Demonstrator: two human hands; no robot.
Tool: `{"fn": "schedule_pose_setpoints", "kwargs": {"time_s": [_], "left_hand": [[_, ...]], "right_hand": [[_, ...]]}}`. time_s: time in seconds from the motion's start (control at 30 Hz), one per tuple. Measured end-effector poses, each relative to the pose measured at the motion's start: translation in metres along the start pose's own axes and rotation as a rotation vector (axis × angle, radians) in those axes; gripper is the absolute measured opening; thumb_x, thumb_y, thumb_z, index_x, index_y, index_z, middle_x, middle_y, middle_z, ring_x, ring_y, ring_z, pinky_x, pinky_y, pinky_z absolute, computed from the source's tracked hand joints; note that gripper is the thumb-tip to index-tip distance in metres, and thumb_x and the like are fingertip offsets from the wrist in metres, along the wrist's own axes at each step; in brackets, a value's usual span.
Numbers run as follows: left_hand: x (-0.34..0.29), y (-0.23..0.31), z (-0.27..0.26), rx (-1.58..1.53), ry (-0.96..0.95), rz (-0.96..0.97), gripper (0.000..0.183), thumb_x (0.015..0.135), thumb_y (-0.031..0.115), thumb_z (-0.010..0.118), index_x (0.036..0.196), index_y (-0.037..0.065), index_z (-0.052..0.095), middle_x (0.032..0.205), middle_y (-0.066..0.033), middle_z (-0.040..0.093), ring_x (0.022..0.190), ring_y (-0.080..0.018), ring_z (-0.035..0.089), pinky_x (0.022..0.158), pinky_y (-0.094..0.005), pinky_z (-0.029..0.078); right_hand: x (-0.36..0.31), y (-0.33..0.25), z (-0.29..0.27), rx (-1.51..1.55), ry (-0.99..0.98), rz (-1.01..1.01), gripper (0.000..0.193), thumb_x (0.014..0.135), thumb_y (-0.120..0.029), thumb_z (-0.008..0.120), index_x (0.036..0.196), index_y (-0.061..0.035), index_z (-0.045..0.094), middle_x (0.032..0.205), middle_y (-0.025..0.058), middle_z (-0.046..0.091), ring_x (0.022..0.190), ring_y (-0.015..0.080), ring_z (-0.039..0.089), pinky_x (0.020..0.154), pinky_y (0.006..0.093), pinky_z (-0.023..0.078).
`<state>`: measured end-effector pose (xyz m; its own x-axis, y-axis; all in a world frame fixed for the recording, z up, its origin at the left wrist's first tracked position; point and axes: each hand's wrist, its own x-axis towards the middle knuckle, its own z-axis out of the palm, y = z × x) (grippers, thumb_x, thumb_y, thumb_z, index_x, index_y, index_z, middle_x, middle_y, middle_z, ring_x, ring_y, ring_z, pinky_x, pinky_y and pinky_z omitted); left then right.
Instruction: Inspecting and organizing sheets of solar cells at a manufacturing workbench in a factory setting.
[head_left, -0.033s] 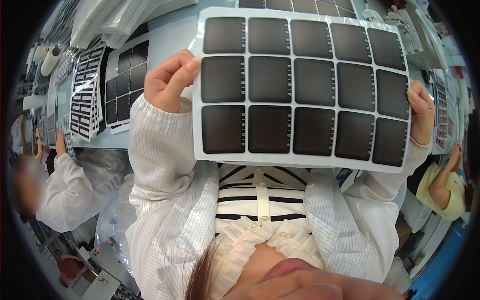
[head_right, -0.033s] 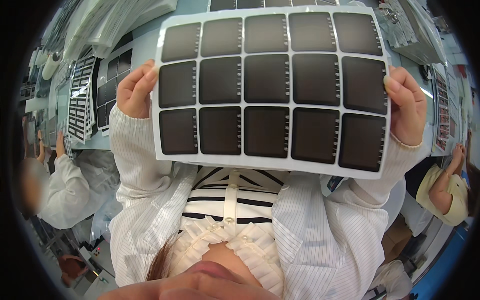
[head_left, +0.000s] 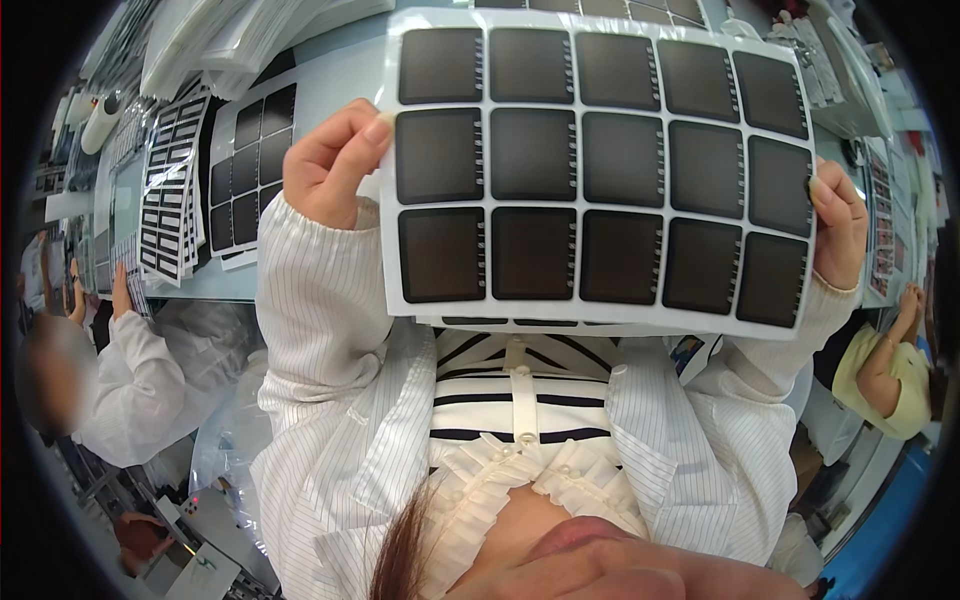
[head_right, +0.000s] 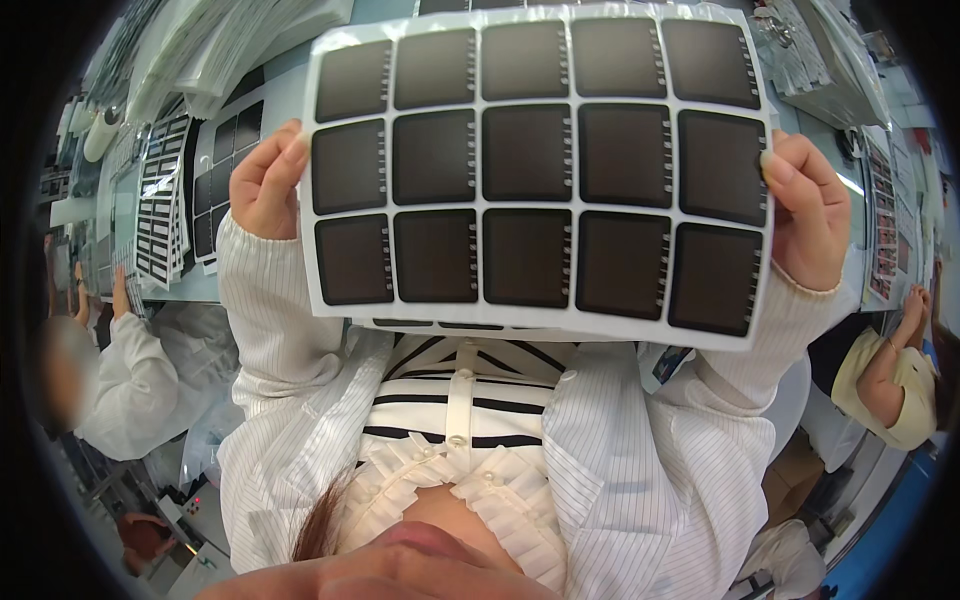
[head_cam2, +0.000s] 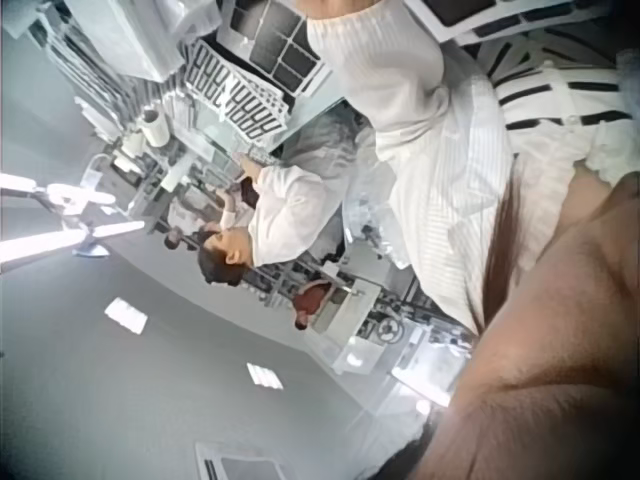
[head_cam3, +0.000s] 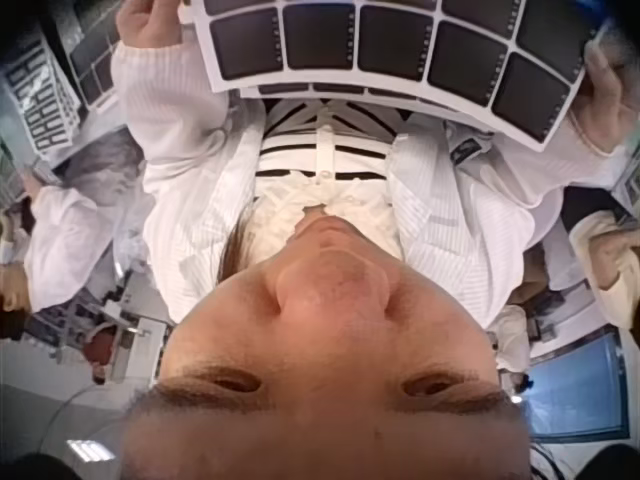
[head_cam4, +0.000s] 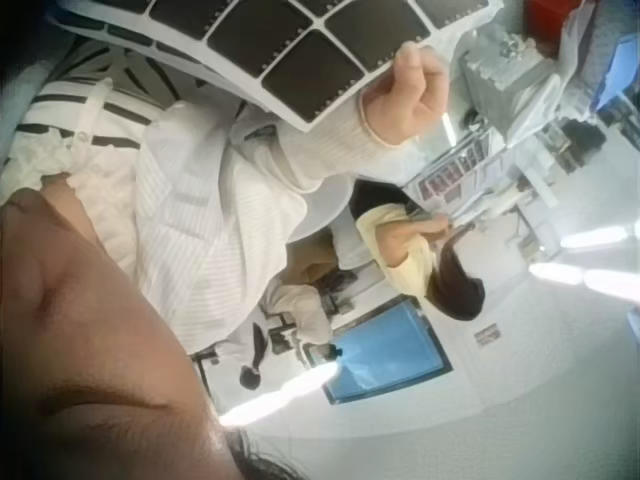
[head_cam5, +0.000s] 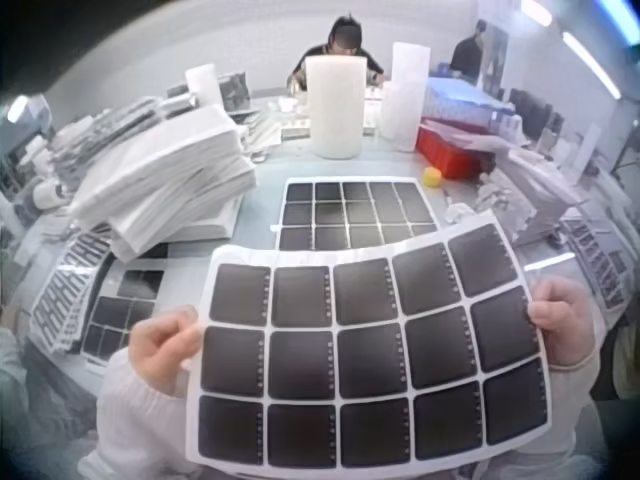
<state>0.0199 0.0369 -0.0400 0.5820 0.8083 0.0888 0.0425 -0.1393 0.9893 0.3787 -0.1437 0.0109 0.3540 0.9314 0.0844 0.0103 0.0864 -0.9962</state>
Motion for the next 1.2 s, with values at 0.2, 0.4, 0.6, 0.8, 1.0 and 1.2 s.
{"fn": "schedule_pose_setpoints", "kwargs": {"time_s": [0.2,0.4,0.6,0.8,1.0,1.2], "left_hand": [[-0.002,0.015,0.004,0.206,0.204,0.327,0.018,0.086,0.009,0.055,0.074,-0.004,0.054,0.072,-0.0025,0.049,0.066,-0.0097,0.042,0.062,-0.0214,0.033],[0.008,0.025,-0.004,0.307,0.216,0.443,0.016,0.085,0.008,0.057,0.077,-0.005,0.057,0.073,-0.0044,0.052,0.067,-0.0107,0.045,0.063,-0.0217,0.036],[0.021,0.043,-0.008,0.426,0.225,0.526,0.018,0.084,0.011,0.059,0.076,-0.005,0.058,0.073,-0.0048,0.054,0.066,-0.0112,0.047,0.064,-0.022,0.037],[0.042,0.06,-0.01,0.436,0.235,0.569,0.018,0.084,0.012,0.06,0.077,-0.004,0.059,0.073,-0.004,0.056,0.068,-0.0114,0.049,0.065,-0.0218,0.038],[0.069,0.058,-0.009,0.479,0.188,0.587,0.021,0.085,0.017,0.059,0.079,-0.003,0.061,0.07,-0.0013,0.054,0.063,-0.0073,0.044,0.058,-0.0202,0.034],[0.123,0.021,0.003,0.587,0.041,0.179,0.034,0.085,0.031,0.056,0.082,-0.002,0.063,0.06,-0.0026,0.053,0.057,-0.0103,0.043,0.055,-0.0271,0.036]], "right_hand": [[-0.001,-0.002,0.005,-0.221,-0.01,-0.19,0.012,0.083,-0.01,0.056,0.077,0.001,0.057,0.069,0.0011,0.048,0.052,0.0055,0.04,0.043,0.0163,0.029],[-0.001,-0.002,0.004,-0.292,0.027,-0.308,0.008,0.083,-0.005,0.057,0.079,0.0025,0.057,0.069,0.002,0.049,0.049,0.0065,0.041,0.045,0.0174,0.03],[0.006,-0.008,0.006,-0.287,0.113,-0.4,0.009,0.084,-0.007,0.058,0.081,0.0016,0.059,0.068,0.0017,0.05,0.049,0.0063,0.042,0.045,0.0176,0.03],[0.016,-0.019,-0.001,-0.29,0.183,-0.453,0.011,0.083,-0.01,0.061,0.082,0.0005,0.061,0.069,0.001,0.053,0.05,0.0061,0.043,0.045,0.0173,0.03],[0.034,-0.024,-0.003,-0.347,0.244,-0.386,0.014,0.082,-0.014,0.062,0.081,0.0,0.063,0.06,-0.0016,0.051,0.049,0.005,0.042,0.044,0.0173,0.03],[0.079,-0.022,0.0,-0.513,0.112,-0.138,0.021,0.081,-0.019,0.063,0.076,0.0013,0.064,0.058,-0.0016,0.052,0.046,0.0033,0.043,0.042,0.0176,0.03]]}}
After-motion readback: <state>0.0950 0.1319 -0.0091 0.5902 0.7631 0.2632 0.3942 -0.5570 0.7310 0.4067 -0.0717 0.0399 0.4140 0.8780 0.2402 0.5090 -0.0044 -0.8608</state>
